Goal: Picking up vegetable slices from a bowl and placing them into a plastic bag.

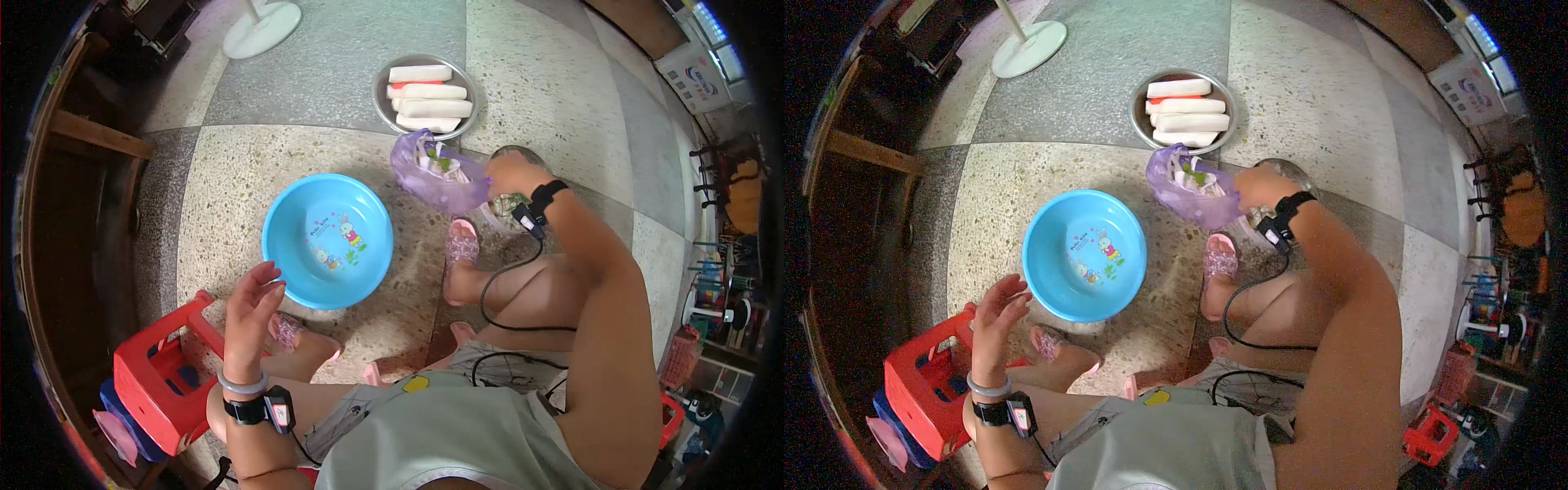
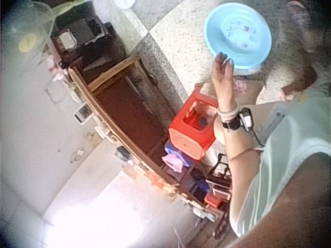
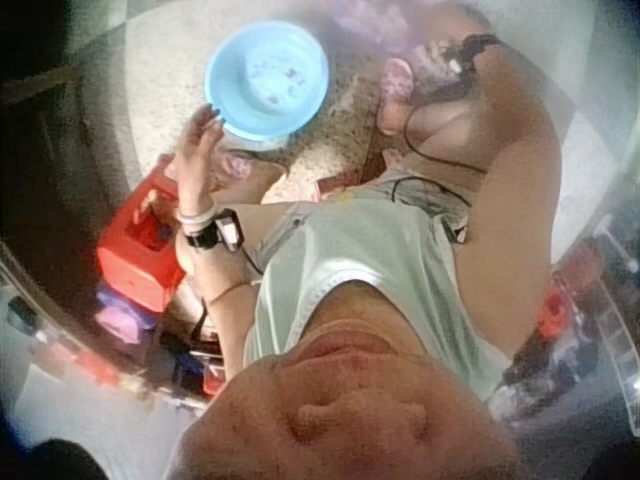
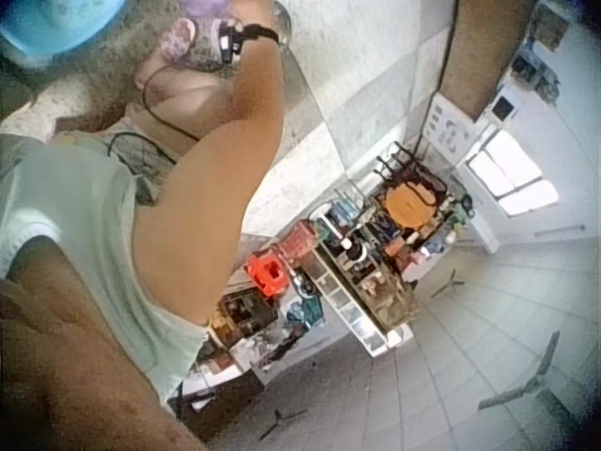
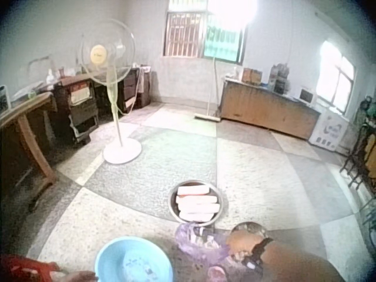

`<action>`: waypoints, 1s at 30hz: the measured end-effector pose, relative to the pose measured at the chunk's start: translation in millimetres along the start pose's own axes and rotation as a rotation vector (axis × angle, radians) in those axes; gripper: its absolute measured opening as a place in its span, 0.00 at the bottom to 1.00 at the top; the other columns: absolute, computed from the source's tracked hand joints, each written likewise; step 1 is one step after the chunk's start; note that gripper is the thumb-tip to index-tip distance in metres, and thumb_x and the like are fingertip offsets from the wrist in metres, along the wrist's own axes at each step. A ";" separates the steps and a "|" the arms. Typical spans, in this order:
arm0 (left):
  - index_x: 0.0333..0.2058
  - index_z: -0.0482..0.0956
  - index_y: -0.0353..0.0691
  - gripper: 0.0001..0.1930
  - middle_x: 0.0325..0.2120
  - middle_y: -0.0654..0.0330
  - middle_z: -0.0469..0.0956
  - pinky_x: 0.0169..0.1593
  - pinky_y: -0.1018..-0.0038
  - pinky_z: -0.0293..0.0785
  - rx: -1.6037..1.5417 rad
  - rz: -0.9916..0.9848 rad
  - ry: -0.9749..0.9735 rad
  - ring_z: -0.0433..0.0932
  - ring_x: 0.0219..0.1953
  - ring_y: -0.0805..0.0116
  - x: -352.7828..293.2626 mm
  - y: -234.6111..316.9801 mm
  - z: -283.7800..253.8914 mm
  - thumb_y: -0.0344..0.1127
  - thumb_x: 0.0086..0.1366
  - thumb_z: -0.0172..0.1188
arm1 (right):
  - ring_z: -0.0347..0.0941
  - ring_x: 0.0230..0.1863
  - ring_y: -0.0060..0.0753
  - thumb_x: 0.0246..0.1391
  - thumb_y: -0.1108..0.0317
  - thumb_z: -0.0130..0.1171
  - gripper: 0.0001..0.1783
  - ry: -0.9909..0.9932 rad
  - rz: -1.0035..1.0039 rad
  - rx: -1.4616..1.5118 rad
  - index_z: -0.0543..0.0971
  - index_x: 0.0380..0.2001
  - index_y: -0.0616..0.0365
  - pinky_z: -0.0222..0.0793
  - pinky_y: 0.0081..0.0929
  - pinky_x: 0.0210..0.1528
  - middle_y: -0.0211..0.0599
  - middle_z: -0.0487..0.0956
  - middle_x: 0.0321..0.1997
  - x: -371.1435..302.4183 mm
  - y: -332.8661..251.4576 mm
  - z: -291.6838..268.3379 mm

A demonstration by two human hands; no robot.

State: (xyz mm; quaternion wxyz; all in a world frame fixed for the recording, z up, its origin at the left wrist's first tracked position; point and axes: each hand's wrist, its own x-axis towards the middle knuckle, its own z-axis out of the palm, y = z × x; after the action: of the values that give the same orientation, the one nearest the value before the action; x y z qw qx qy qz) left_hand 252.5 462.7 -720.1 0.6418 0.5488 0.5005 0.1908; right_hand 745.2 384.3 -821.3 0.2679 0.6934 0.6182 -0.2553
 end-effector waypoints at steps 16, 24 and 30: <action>0.54 0.69 0.34 0.22 0.46 0.55 0.74 0.48 0.73 0.70 0.101 0.065 -0.059 0.74 0.46 0.66 -19.2 0.4 19.2 0.33 0.63 0.56 | 0.76 0.28 0.47 0.43 0.46 0.61 0.25 0.395 0.386 0.315 0.81 0.25 0.62 0.70 0.39 0.33 0.49 0.80 0.27 -227.1 97.6 -26.5; 0.55 0.68 0.34 0.23 0.46 0.56 0.73 0.46 0.74 0.71 0.022 0.029 -0.033 0.75 0.45 0.68 -16.0 -1.9 17.6 0.34 0.62 0.57 | 0.76 0.26 0.46 0.43 0.50 0.61 0.20 0.455 0.697 0.285 0.81 0.22 0.59 0.71 0.38 0.33 0.47 0.79 0.23 -289.9 114.1 62.8; 0.55 0.68 0.36 0.20 0.46 0.59 0.74 0.46 0.75 0.70 0.046 -0.020 -0.025 0.74 0.45 0.70 -11.9 -8.4 21.2 0.32 0.64 0.55 | 0.78 0.33 0.49 0.42 0.50 0.61 0.20 0.343 0.746 0.381 0.82 0.26 0.58 0.72 0.42 0.38 0.50 0.81 0.30 -267.1 123.7 167.7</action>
State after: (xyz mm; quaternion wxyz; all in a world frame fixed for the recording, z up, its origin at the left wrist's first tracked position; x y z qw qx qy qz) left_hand 262.9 439.7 -724.7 0.6370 0.5607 0.5022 0.1660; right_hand 836.2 65.2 -753.1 0.1028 0.9381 0.3034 -0.1319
